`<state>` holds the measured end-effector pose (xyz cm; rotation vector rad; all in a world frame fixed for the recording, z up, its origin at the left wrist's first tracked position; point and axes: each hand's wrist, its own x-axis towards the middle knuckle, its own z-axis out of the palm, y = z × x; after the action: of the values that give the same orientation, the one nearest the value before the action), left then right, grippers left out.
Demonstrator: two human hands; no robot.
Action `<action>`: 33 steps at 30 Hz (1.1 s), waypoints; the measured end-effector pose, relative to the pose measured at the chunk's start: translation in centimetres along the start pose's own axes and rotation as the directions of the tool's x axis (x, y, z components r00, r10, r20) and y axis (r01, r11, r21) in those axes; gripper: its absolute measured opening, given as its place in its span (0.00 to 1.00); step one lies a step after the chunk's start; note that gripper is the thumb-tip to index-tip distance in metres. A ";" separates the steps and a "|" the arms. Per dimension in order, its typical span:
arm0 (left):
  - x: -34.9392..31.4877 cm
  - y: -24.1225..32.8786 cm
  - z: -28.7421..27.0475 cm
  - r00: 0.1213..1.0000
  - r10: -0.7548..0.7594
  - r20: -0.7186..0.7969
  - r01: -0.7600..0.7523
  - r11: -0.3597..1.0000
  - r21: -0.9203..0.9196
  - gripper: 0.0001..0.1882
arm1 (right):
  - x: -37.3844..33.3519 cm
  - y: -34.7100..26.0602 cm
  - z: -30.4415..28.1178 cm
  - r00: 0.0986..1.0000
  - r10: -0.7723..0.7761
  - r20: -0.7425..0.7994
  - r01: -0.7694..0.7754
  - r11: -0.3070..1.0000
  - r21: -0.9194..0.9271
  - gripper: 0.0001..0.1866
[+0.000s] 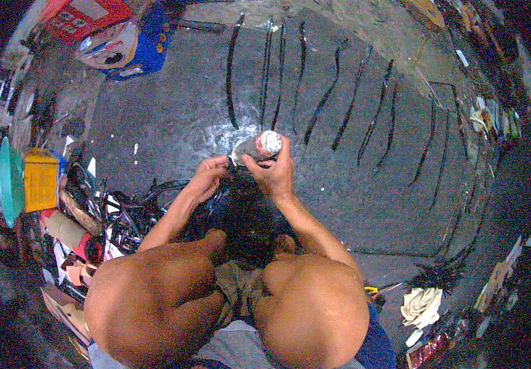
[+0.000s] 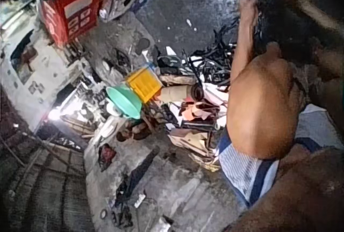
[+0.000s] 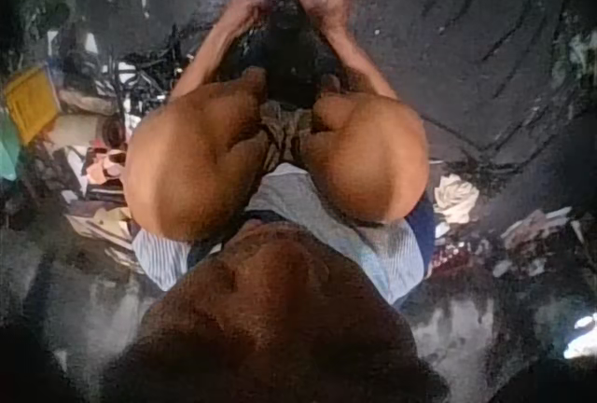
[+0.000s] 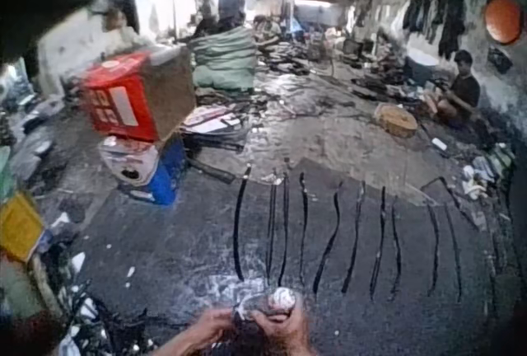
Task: The person sits on the floor and repeatedly picks up black cables, dips them into a small container of white paste, and lays them out on the floor. The person handles the cables one at a time and arranges them in rows.
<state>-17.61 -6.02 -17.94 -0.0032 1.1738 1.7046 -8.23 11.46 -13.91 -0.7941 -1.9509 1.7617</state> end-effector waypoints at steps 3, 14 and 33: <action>-1.1 -0.7 -1.3 0.993 -0.086 0.083 0.082 0.995 0.051 0.27 | 0.2 0.4 -1.0 0.999 -0.041 -0.011 0.039 0.994 -0.107 0.41; 2.8 2.2 -0.9 0.988 0.092 -0.122 0.017 0.729 0.684 0.06 | 1.8 2.4 -6.9 0.964 -0.093 -0.251 0.015 0.955 -0.297 0.31; 3.5 0.2 1.3 0.802 0.510 0.312 -0.515 0.324 0.794 0.30 | 0.9 6.7 -1.9 0.957 0.111 0.269 -0.015 0.942 -0.334 0.35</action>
<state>-18.79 -2.60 -18.87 1.1321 2.0802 1.3977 -6.76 13.82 -20.30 -0.7469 -2.4850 1.6840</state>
